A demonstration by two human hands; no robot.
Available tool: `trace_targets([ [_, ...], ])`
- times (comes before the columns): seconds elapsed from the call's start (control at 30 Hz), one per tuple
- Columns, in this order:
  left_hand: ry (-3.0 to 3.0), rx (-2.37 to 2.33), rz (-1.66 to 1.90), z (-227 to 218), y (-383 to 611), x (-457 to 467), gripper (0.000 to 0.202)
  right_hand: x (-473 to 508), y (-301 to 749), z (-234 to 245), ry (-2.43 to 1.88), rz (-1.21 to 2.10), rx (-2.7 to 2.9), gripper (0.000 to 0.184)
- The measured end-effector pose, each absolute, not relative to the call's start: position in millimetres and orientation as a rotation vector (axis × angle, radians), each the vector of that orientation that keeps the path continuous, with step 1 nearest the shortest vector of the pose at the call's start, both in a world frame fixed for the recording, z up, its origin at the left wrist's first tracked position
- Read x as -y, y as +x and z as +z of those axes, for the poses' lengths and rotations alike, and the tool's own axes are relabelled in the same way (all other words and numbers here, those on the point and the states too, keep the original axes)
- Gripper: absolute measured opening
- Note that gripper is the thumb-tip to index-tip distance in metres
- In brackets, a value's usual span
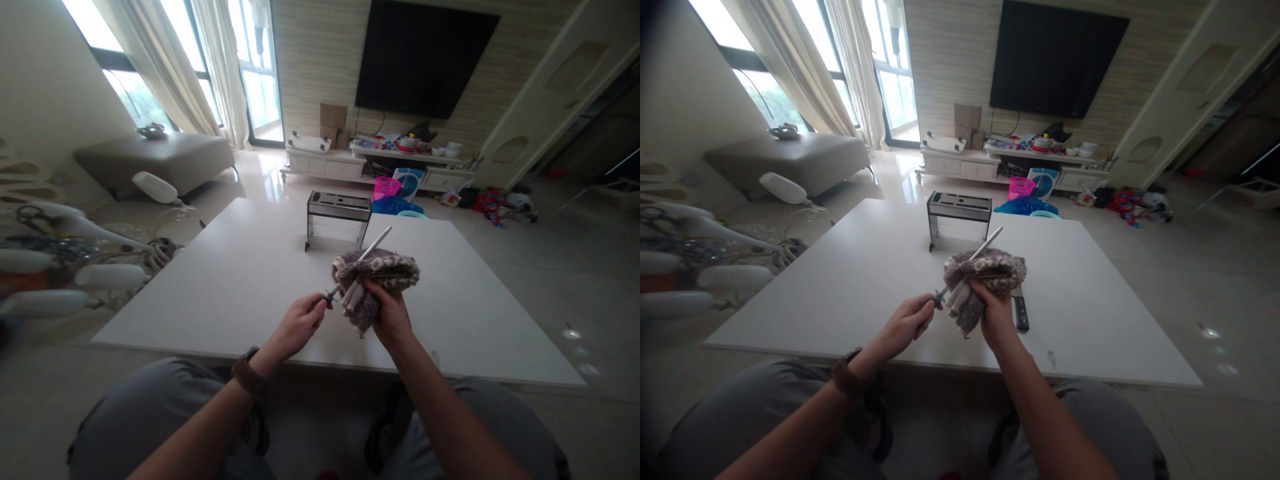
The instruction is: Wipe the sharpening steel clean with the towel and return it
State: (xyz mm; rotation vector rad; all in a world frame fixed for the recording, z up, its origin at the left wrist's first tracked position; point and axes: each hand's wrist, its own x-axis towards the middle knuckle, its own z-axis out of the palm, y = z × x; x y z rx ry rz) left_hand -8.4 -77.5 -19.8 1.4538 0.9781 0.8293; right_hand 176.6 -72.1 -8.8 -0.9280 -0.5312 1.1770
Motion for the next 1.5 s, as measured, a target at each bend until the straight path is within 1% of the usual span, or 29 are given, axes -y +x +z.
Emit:
trace_targets([
  [0.2, 1.361, -0.871, 0.815, -25.0, 4.2, 83.4, 0.031, 75.1, 156.1, -20.6, -1.005, 1.186, 0.727, 0.044],
  [0.4, 1.441, -0.914, 0.807, -21.1, -0.5, 89.0, 0.029, 70.2, 162.5, -10.7, -0.987, 1.137, 0.663, 0.044],
  [0.47, 1.491, -0.929, 0.773, -17.8, -4.5, 88.5, 0.03, 63.0, 172.3, -2.2, -0.962, 1.095, 0.605, 0.041],
  [0.53, 1.543, -0.95, 0.734, -13.7, -8.7, 86.7, 0.03, 53.6, 187.6, 7.6, -0.923, 1.017, 0.532, 0.035],
  [0.63, 1.627, -0.981, 0.698, -8.0, -13.2, 83.7, 0.03, 41.9, 215.3, 20.1, -0.843, 0.826, 0.456, 0.025],
  [0.7, 1.687, -1.001, 0.683, -6.3, -14.0, 82.5, 0.029, 38.7, 231.3, 24.3, -0.8, 0.7, 0.424, 0.026],
  [0.77, 1.733, -1.023, 0.678, -6.9, -13.3, 81.9, 0.028, 38.9, 241.6, 25.1, -0.79, 0.657, 0.399, 0.028],
  [0.87, 1.748, -1.063, 0.71, -11.2, -10.7, 81.6, 0.026, 42.3, 243.4, 22.5, -0.821, 0.764, 0.4, 0.027],
  [1.0, 1.669, -1.101, 0.8, -18.8, -6.8, 81.0, 0.02, 49.5, 219.8, 14.9, -0.879, 0.915, 0.427, 0.027],
  [1.2, 1.472, -0.931, 0.88, -28.2, 1.7, 83.5, 0.016, 69.6, 167.1, -8.9, -0.985, 1.131, 0.63, 0.038],
  [1.3, 1.391, -0.867, 0.861, -31.2, 4.5, 85.1, 0.015, 76.0, 157.5, -16.9, -1.045, 1.164, 0.728, 0.043],
  [1.5, 1.262, -0.84, 0.746, -32.2, 2.6, 87.8, 0.021, 75.5, 159.2, -19.2, -1.1, 1.143, 0.76, 0.046],
])
